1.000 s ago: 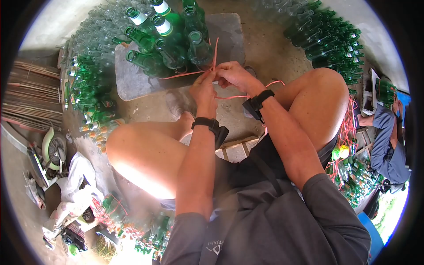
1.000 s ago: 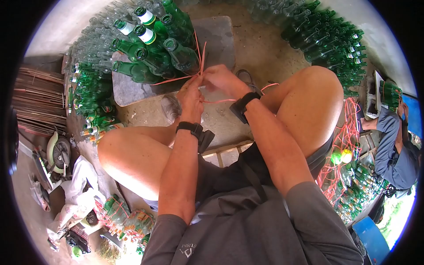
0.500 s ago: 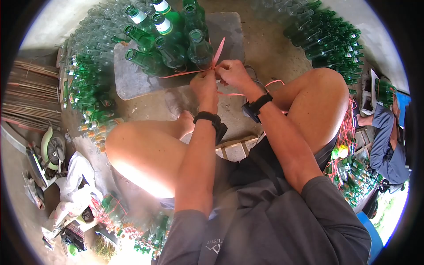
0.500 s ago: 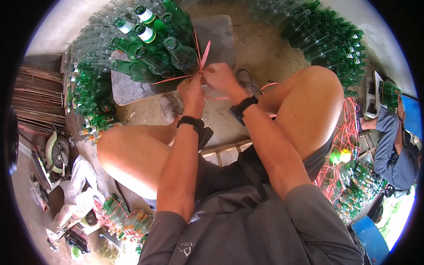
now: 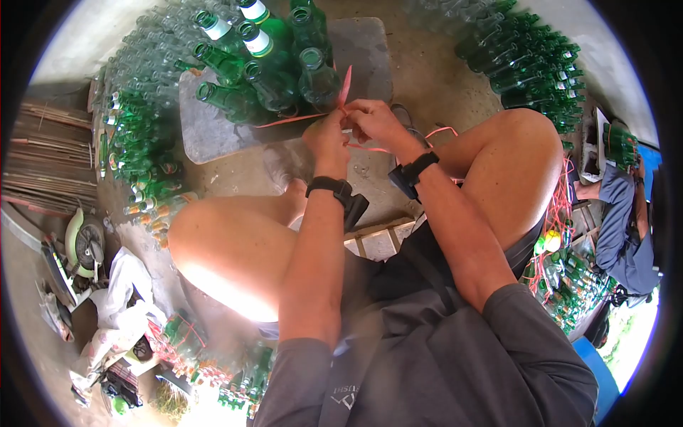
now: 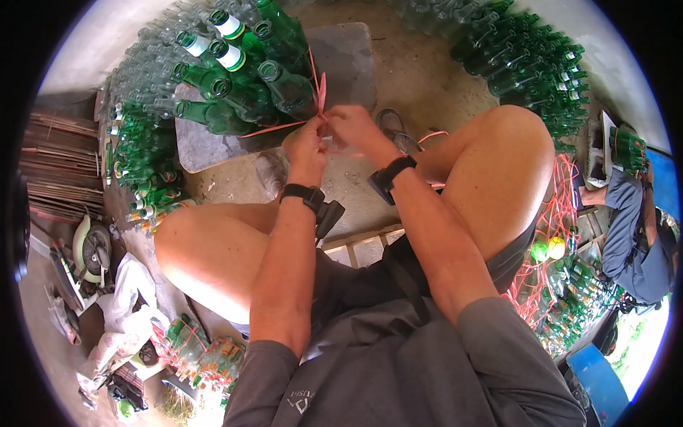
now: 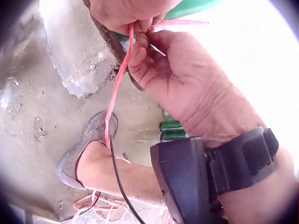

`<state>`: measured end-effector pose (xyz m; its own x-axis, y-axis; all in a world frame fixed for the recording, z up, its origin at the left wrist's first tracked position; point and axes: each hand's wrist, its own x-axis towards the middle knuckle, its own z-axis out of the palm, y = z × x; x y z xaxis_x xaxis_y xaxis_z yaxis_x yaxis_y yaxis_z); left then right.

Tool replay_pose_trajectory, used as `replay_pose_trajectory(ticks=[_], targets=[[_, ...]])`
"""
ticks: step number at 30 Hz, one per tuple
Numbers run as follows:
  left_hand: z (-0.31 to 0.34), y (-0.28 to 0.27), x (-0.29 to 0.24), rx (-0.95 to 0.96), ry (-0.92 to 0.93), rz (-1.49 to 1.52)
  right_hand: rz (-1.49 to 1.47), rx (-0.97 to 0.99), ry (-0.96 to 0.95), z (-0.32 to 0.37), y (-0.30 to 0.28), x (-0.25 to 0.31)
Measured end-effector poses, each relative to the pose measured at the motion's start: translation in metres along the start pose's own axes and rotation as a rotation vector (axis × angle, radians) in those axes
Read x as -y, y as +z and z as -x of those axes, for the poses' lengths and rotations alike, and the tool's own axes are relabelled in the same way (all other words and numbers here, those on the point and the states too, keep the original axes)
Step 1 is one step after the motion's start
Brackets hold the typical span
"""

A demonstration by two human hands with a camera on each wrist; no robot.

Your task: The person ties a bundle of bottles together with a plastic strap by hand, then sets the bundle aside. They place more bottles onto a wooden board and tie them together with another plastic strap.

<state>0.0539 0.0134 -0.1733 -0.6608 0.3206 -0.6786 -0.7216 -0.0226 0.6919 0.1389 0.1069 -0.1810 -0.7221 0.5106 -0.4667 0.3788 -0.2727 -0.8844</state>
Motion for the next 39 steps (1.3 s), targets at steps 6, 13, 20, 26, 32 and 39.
replay_pose_trajectory(ticks=[6,13,20,26,32,39], targets=[[-0.006,-0.005,-0.007,0.003,-0.173,0.093,-0.243,0.108,0.176,-0.001,-0.007,0.000],[-0.013,-0.010,-0.007,0.037,-0.250,0.094,-0.370,0.149,0.219,-0.003,-0.011,-0.001],[-0.014,-0.013,-0.009,0.064,-0.273,0.080,-0.380,0.159,0.233,-0.007,-0.012,0.002],[-0.019,-0.018,-0.007,0.138,-0.276,0.088,-0.328,0.158,0.248,-0.014,-0.012,0.005],[-0.018,-0.019,-0.008,0.193,-0.288,0.096,-0.329,0.116,0.249,-0.017,-0.007,0.000],[-0.015,-0.017,-0.005,0.180,-0.258,0.069,-0.364,0.007,0.272,-0.006,-0.002,-0.008]])
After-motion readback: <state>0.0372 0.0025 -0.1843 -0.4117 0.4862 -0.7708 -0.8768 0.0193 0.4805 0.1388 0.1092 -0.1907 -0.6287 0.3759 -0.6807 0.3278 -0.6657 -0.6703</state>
